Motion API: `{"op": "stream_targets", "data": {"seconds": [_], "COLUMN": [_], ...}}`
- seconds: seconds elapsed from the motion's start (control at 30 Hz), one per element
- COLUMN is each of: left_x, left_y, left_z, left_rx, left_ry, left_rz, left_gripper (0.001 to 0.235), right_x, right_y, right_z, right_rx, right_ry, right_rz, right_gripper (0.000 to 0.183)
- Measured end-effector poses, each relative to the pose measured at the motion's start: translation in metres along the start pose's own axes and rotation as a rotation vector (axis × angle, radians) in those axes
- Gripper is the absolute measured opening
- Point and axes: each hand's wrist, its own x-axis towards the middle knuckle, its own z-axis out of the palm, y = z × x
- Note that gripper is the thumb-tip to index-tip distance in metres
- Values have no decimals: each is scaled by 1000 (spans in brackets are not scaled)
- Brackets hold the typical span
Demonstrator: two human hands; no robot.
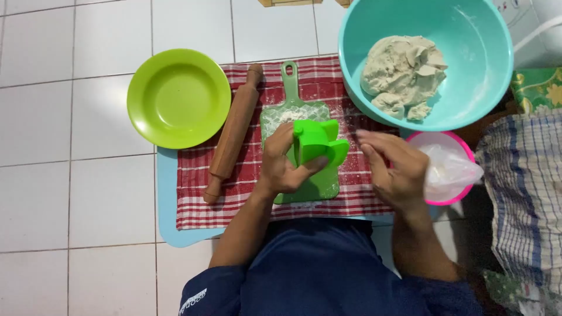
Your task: Using a plastic mold to shape dough into specific forms, likely for dumplings or pastries.
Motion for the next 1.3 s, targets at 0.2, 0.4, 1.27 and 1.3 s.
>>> {"op": "stream_targets", "data": {"seconds": [0.2, 0.4, 1.27, 1.3], "left_x": [2, -6, -12, -16], "left_y": [1, 0, -20, -24], "left_z": [4, 19, 15, 16], "left_rx": [-186, 51, -399, -334], "left_ry": [-85, 152, 131, 149], "left_rz": [-166, -167, -238, -262], "left_gripper": [47, 104, 64, 52], "right_x": [-29, -21, -19, -20], "right_y": [27, 15, 3, 6], "right_z": [56, 60, 66, 66], "right_rx": [689, 290, 250, 333], "right_ry": [-116, 248, 355, 355], "right_rz": [391, 283, 115, 197], "right_gripper": [54, 45, 16, 16]}}
